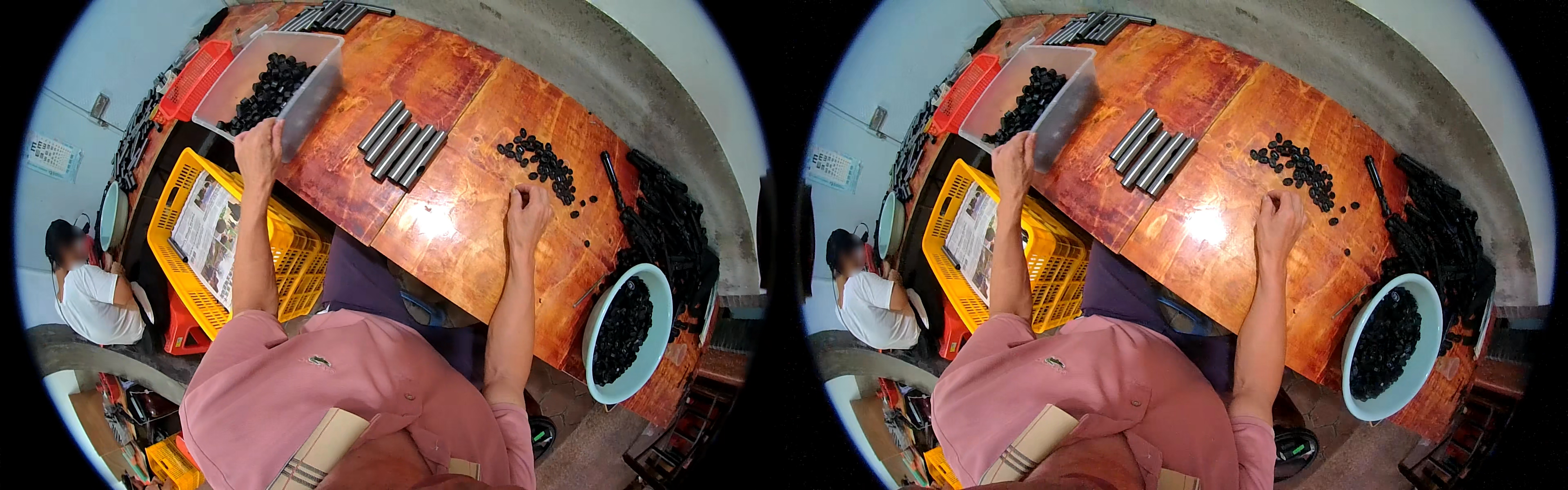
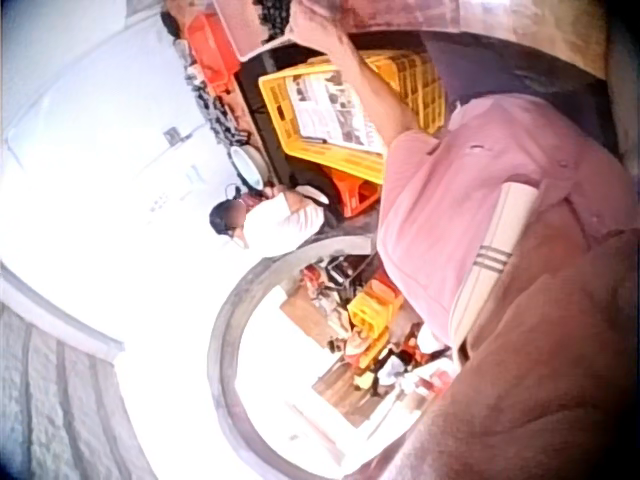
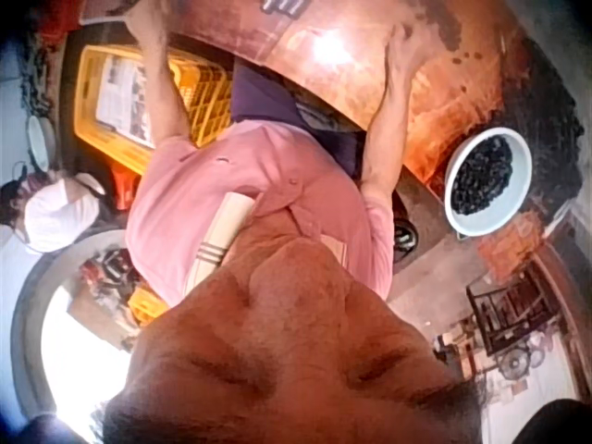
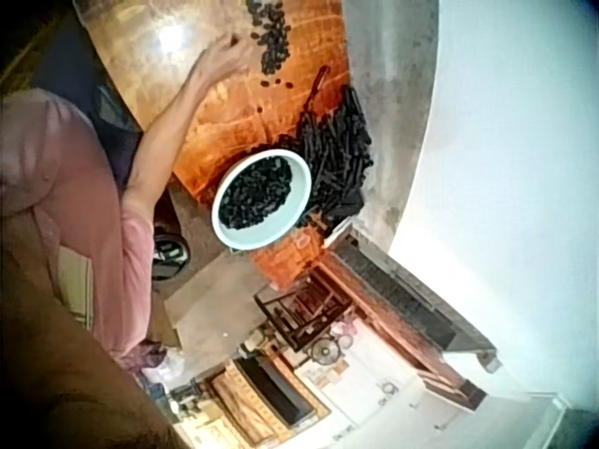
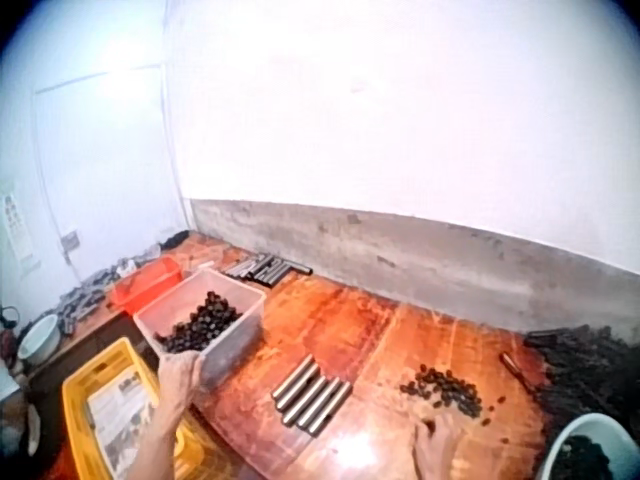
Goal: The person inserts small black cylindrical pieces into a metal tube, then attaches a black plastic component to the tube. The person places the assembled unit into a yellow basket and repeats the process with additional pieces.
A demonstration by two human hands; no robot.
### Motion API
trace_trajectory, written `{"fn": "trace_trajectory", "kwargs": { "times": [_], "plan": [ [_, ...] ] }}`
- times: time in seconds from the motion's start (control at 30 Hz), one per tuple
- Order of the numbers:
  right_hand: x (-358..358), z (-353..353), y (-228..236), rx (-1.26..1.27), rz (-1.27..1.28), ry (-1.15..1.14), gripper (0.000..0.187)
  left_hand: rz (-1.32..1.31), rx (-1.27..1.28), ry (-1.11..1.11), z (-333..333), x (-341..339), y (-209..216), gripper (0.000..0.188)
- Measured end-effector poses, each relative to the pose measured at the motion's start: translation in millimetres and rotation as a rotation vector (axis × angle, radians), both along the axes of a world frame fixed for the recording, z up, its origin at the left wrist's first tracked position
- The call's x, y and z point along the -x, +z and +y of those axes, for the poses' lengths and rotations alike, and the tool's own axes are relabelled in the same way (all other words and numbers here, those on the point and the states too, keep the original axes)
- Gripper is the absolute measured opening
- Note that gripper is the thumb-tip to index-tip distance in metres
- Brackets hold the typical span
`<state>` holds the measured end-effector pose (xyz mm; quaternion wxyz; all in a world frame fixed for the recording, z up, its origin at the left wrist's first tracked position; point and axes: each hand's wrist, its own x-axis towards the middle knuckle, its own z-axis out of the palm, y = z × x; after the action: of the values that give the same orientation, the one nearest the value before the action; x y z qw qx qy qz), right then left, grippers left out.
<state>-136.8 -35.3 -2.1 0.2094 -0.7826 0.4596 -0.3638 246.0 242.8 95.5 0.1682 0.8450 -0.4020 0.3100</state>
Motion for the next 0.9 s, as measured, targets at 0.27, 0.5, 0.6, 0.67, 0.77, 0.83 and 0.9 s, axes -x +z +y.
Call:
{"fn": "trace_trajectory", "kwargs": {
  "times": [0.27,0.5,0.6,0.67,0.77,0.83,0.9],
  "plan": [
    [1.6,0.1,2.5,-0.021,-0.010,0.007,0.009,0.054,0.002,-0.035,-56.0,52.3,4.4,0.021],
    [3.4,-2.2,-2.8,-0.026,-0.004,-0.008,0.010,0.034,0.004,-0.109,-72.6,84.2,6.0,0.017],
    [2.7,-1.7,-1.0,-0.012,-0.004,0.008,0.011,0.062,-0.027,-0.097,-73.9,92.6,5.9,0.017],
    [1.6,-0.1,0.2,-0.033,-0.013,0.006,0.011,0.056,0.022,-0.136,-76.0,98.8,6.0,0.021],
    [3.7,-2.1,-2.1,-0.011,-0.012,-0.005,0.012,0.003,0.134,-0.259,-82.3,116.9,9.3,0.032],
    [4.7,-1.6,-3.1,-0.014,-0.016,-0.004,0.013,0.035,0.073,-0.297,-81.6,137.4,12.5,0.036],
    [4.0,-2.9,-2.0,-0.038,-0.030,-0.009,0.013,-0.014,0.166,-0.337,-86.7,142.6,14.5,0.036]
  ]
}}
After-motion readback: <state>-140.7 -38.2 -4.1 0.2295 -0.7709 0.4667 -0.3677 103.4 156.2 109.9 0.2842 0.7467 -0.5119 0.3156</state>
